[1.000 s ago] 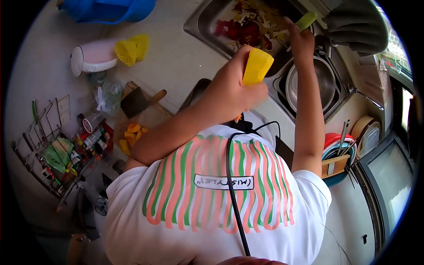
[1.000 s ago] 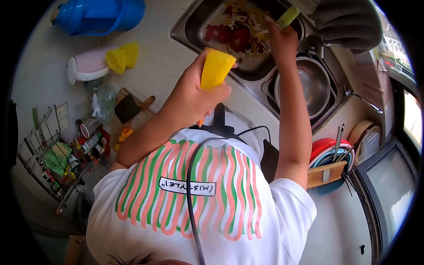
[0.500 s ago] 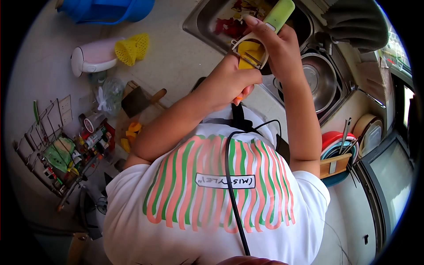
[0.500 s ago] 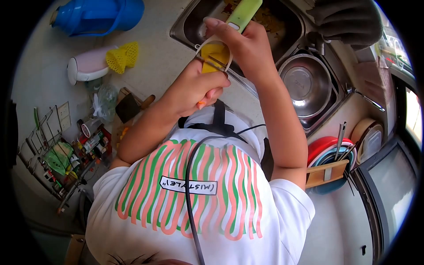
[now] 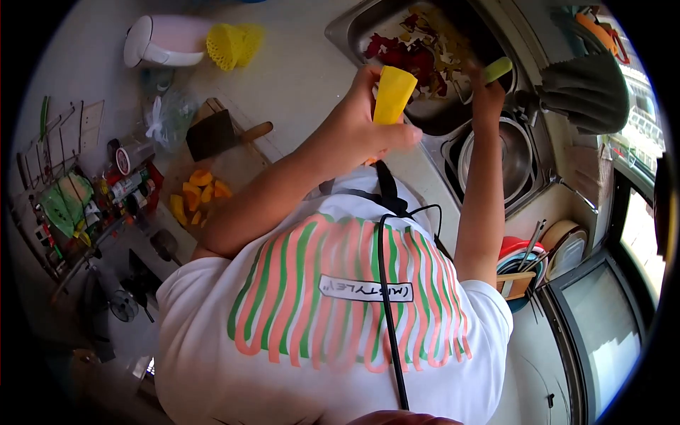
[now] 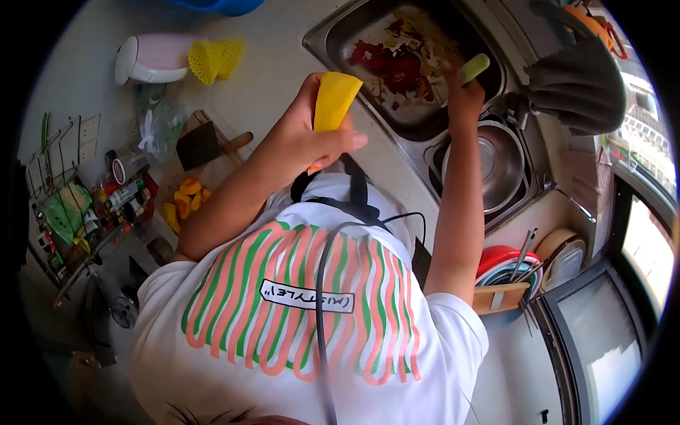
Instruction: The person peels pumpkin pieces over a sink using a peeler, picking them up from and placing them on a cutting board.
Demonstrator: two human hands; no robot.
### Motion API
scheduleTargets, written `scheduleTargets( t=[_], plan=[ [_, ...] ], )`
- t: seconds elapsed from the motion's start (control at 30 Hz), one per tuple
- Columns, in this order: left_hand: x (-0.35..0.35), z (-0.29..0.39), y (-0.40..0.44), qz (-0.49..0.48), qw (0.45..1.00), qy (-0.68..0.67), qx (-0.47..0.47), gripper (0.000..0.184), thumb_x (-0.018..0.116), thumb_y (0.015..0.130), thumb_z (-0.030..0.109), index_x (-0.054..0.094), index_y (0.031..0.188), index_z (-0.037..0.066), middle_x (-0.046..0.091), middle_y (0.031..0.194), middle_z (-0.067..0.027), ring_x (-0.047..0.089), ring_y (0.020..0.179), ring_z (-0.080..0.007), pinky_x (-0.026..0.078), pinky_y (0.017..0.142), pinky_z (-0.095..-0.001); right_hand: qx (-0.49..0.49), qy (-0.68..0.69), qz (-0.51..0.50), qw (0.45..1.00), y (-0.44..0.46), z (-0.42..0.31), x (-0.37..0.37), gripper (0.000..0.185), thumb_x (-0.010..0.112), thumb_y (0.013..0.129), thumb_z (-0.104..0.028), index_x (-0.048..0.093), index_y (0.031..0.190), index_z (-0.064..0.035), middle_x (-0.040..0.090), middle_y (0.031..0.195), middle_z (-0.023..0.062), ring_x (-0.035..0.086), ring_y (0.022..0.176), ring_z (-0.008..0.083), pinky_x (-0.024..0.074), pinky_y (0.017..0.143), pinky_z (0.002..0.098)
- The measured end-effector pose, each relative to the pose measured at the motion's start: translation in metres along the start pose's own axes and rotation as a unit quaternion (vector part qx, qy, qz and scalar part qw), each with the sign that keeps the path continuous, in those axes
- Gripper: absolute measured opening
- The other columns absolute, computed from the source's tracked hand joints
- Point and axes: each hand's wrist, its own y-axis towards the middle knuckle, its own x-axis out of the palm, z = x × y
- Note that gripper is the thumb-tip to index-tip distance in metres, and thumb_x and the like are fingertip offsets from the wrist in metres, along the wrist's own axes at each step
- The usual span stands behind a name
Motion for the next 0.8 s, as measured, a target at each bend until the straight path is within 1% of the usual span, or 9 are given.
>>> scheduleTargets(
  t=[0.17, 0.2, 0.23, 0.27, 0.33, 0.4, 0.5, 0.73, 0.8],
  plan=[
    [-0.056, -0.056, -0.026, 0.179, 0.964, 0.171, 0.097, 0.037, 0.061, 0.094, 0.023, 0.042, 0.120, 0.005, 0.057, 0.082, -0.0045, 0.056, 0.065, -0.0125, 0.046, 0.061, -0.0252, 0.065, 0.266, -0.026, 0.961, 0.001, 0.004, 0.007, 0.037, 0.064, 0.091, -0.032, 0.065, 0.105, 0.0028, 0.065, 0.097, 0.0073, 0.060, 0.090, 0.0158, 0.0451, 0.082, 0.0278],
    [-0.070, -0.070, -0.039, 0.231, 0.938, 0.228, 0.121, 0.036, 0.059, 0.096, 0.026, 0.044, 0.120, 0.005, 0.060, 0.085, -0.0058, 0.059, 0.069, -0.0147, 0.048, 0.065, -0.0271, 0.089, 0.397, -0.085, 0.910, 0.010, 0.020, 0.003, 0.033, 0.061, 0.093, -0.027, 0.063, 0.110, 0.0021, 0.065, 0.100, 0.0076, 0.062, 0.093, 0.0187, 0.0478, 0.085, 0.0296],
    [-0.084, -0.080, -0.056, 0.263, 0.923, 0.269, 0.083, 0.037, 0.058, 0.096, 0.032, 0.048, 0.118, 0.004, 0.065, 0.094, -0.0114, 0.065, 0.082, -0.0257, 0.049, 0.076, -0.0331, 0.110, 0.452, -0.082, 0.881, 0.010, 0.023, 0.007, 0.031, 0.059, 0.095, -0.024, 0.061, 0.112, 0.0024, 0.065, 0.104, 0.0080, 0.062, 0.096, 0.0202, 0.0501, 0.087, 0.0319],
    [-0.097, -0.090, -0.073, 0.286, 0.911, 0.296, 0.030, 0.042, 0.058, 0.094, 0.036, 0.046, 0.120, 0.005, 0.065, 0.095, -0.0188, 0.065, 0.086, -0.0346, 0.050, 0.075, -0.0372, 0.125, 0.374, -0.070, 0.916, 0.008, 0.025, 0.009, 0.032, 0.058, 0.095, -0.026, 0.061, 0.113, 0.0013, 0.065, 0.106, 0.0083, 0.062, 0.097, 0.0210, 0.0505, 0.087, 0.0329],
    [-0.119, -0.121, -0.110, 0.371, 0.873, 0.305, -0.077, 0.044, 0.060, 0.093, 0.037, 0.044, 0.118, 0.004, 0.065, 0.093, -0.0217, 0.064, 0.087, -0.0390, 0.049, 0.075, -0.0405, 0.214, 0.369, -0.046, 0.903, 0.000, 0.024, 0.022, 0.025, 0.057, 0.094, -0.028, 0.063, 0.103, -0.0054, 0.067, 0.101, 0.0080, 0.063, 0.087, 0.0216, 0.0468, 0.077, 0.0345],
    [-0.138, -0.158, -0.147, 0.450, 0.835, 0.305, -0.077, 0.043, 0.062, 0.091, 0.035, 0.043, 0.114, 0.004, 0.064, 0.094, -0.0224, 0.064, 0.088, -0.0388, 0.049, 0.075, -0.0422, 0.251, 0.522, -0.283, 0.765, 0.002, 0.038, 0.032, 0.022, 0.055, 0.093, -0.027, 0.061, 0.095, -0.0061, 0.059, 0.074, 0.0052, 0.049, 0.061, 0.0190, 0.0400, 0.071, 0.0363],
    [-0.162, -0.206, -0.199, 0.539, 0.764, 0.351, -0.043, 0.036, 0.068, 0.085, 0.026, 0.052, 0.108, 0.005, 0.064, 0.093, -0.0187, 0.060, 0.089, -0.0377, 0.047, 0.076, -0.0445, 0.375, 0.441, -0.179, 0.796, -0.032, 0.013, 0.080, 0.021, 0.048, 0.095, -0.024, 0.055, 0.083, -0.0082, 0.053, 0.069, 0.0031, 0.043, 0.059, 0.0160, 0.0375, 0.066, 0.0338],
    [-0.197, -0.238, -0.290, 0.601, 0.626, 0.497, 0.008, 0.038, 0.072, 0.073, 0.007, 0.057, 0.108, 0.008, 0.053, 0.114, -0.0152, 0.050, 0.107, -0.0367, 0.040, 0.090, -0.0466, 0.367, 0.400, -0.283, 0.791, -0.081, 0.002, 0.158, 0.016, 0.057, 0.092, -0.025, 0.057, 0.088, -0.0098, 0.053, 0.068, 0.0022, 0.044, 0.056, 0.0166, 0.0383, 0.066, 0.0359],
    [-0.209, -0.248, -0.312, 0.609, 0.638, 0.469, 0.052, 0.041, 0.072, 0.072, 0.008, 0.056, 0.110, 0.008, 0.052, 0.113, -0.0147, 0.048, 0.108, -0.0368, 0.037, 0.093, -0.0477, 0.356, 0.384, -0.282, 0.804, -0.100, -0.007, 0.170, 0.015, 0.059, 0.091, -0.025, 0.057, 0.088, -0.0106, 0.051, 0.066, 0.0019, 0.044, 0.056, 0.0169, 0.0384, 0.067, 0.0359]
  ],
)
